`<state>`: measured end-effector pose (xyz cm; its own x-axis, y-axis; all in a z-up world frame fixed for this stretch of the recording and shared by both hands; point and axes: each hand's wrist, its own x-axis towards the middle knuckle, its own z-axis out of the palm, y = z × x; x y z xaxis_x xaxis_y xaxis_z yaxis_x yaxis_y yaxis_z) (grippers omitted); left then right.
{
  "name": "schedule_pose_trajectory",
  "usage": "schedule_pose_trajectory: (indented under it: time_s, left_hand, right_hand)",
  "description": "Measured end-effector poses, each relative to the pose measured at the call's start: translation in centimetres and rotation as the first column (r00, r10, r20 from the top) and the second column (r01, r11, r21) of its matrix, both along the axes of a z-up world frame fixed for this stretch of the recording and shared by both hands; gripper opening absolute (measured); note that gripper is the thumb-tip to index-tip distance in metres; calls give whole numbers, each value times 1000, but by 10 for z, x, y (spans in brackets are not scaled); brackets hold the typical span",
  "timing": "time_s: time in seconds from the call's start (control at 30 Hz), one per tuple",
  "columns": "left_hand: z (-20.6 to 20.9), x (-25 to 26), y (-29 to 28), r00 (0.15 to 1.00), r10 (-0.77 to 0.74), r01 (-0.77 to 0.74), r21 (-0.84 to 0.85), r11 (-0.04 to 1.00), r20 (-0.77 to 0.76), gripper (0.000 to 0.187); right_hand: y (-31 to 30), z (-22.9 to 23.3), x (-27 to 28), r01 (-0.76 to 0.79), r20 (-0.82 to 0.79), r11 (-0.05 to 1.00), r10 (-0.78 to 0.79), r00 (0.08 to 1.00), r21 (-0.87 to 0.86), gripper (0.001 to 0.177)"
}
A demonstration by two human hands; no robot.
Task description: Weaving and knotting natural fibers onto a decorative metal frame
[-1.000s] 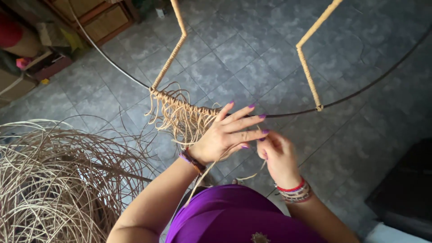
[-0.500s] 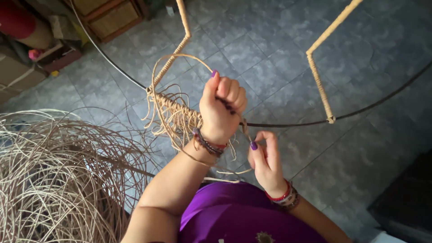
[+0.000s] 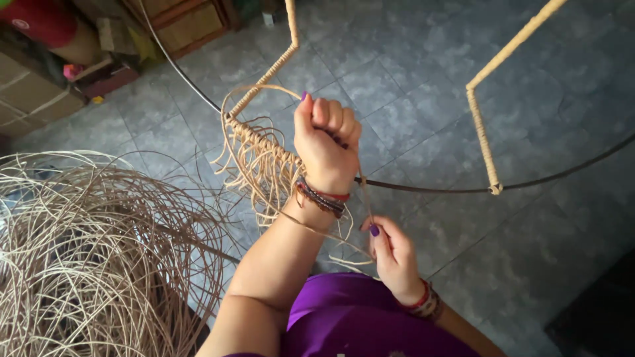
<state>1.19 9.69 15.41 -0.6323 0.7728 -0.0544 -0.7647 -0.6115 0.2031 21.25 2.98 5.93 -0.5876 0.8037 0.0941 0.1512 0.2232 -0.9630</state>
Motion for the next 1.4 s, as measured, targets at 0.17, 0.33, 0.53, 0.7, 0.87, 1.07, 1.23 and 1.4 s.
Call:
schedule_pose_trajectory:
  time_s: [0.17, 0.33, 0.53, 0.7, 0.87, 1.07, 1.23, 1.4]
  left_hand:
    - [6, 11, -6, 994, -2, 7, 41, 999, -106, 46]
    - [-1, 33, -87, 585, 202, -190, 110, 976, -785, 49]
    - [-77, 63, -142, 730, -57, 13, -69, 998, -681, 49]
    - [-88, 63, -129, 938, -95, 104, 8, 995, -334, 47]
    - [-102, 69, -133, 973, -26, 69, 181, 981, -228, 49]
    - [-108, 74, -146, 922, 2, 42, 105, 994, -387, 51]
    - [-127, 31, -148, 710, 97, -67, 70, 995, -697, 52]
    - [-134, -4, -139, 74, 213, -177, 197, 964, -974, 49]
  right_hand:
    - [-3, -9, 7, 21, -39, 998, -24, 999, -65, 21]
    - [5, 3, 17, -121, 32, 992, 122, 992, -16, 22]
    - [13, 49, 10, -494, 477, 801, 308, 824, 338, 34]
    - [33, 91, -4, -310, 396, 551, -41, 917, 775, 12]
    - [56, 58, -6, -403, 586, 471, -349, 731, 784, 10]
    - [62, 60, -7, -353, 584, 594, -253, 771, 723, 10]
    - [67, 56, -6, -359, 594, 611, -234, 770, 705, 12]
    - [75, 54, -2, -384, 602, 598, -215, 769, 704, 16]
